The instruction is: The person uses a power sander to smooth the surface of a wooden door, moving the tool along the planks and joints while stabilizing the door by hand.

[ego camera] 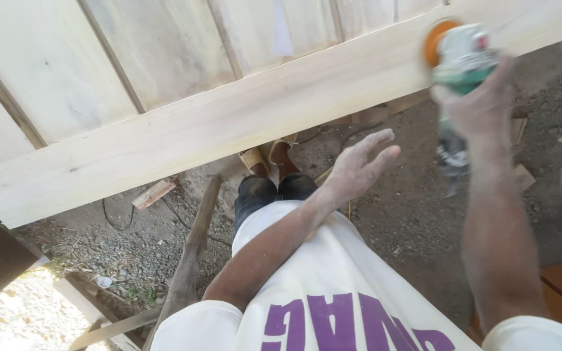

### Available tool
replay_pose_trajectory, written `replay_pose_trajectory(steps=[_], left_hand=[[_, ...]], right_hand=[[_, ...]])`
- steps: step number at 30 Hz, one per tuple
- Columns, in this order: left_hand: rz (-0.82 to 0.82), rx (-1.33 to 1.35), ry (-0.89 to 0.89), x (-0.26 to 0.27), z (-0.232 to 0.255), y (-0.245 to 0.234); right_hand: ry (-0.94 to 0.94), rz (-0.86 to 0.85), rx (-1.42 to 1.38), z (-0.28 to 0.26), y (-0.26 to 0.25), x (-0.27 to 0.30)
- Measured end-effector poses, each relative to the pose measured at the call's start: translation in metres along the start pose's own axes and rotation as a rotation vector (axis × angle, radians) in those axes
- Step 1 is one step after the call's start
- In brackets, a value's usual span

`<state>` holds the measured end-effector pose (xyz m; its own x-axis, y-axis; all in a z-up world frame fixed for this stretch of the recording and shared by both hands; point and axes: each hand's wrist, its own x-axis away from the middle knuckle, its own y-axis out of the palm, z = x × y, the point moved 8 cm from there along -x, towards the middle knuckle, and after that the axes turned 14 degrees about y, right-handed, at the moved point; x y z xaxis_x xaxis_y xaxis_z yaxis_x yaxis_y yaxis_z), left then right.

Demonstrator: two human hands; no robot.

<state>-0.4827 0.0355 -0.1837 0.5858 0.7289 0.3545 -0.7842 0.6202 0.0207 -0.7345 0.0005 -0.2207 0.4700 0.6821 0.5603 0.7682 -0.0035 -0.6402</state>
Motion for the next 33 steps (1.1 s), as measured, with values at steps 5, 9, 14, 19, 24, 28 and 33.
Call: replay_pose_trajectory(steps=[5, 9, 14, 19, 24, 28, 33], left_hand=[[0.303, 0.446, -0.048, 0.03, 0.01, -0.035], [0.56, 0.577, -0.21, 0.092, -0.01, -0.094], [0.806, 0.589, -0.308, 0.196, -0.041, -0.178], [0.898, 0.768, 0.099, 0.265, 0.003, -0.253], [0.841, 0.778, 0.114, 0.302, 0.012, -0.276], [0.878, 0.646, 0.03, 0.291, -0.005, -0.26], [0.724, 0.623, -0.047, 0.24, -0.018, -0.202]], right_hand=[[-0.275, -0.073, 0.25, -0.113, 0.088, 0.107], [-0.329, -0.218, 0.34, -0.173, 0.168, 0.174], [-0.345, -0.418, 0.346, -0.238, 0.258, 0.244], [-0.628, -0.426, 0.394, -0.325, 0.308, 0.329], [-0.568, -0.54, 0.227, -0.346, 0.335, 0.375], [-0.529, -0.565, 0.279, -0.317, 0.321, 0.361], [-0.459, -0.424, 0.278, -0.265, 0.272, 0.313]])
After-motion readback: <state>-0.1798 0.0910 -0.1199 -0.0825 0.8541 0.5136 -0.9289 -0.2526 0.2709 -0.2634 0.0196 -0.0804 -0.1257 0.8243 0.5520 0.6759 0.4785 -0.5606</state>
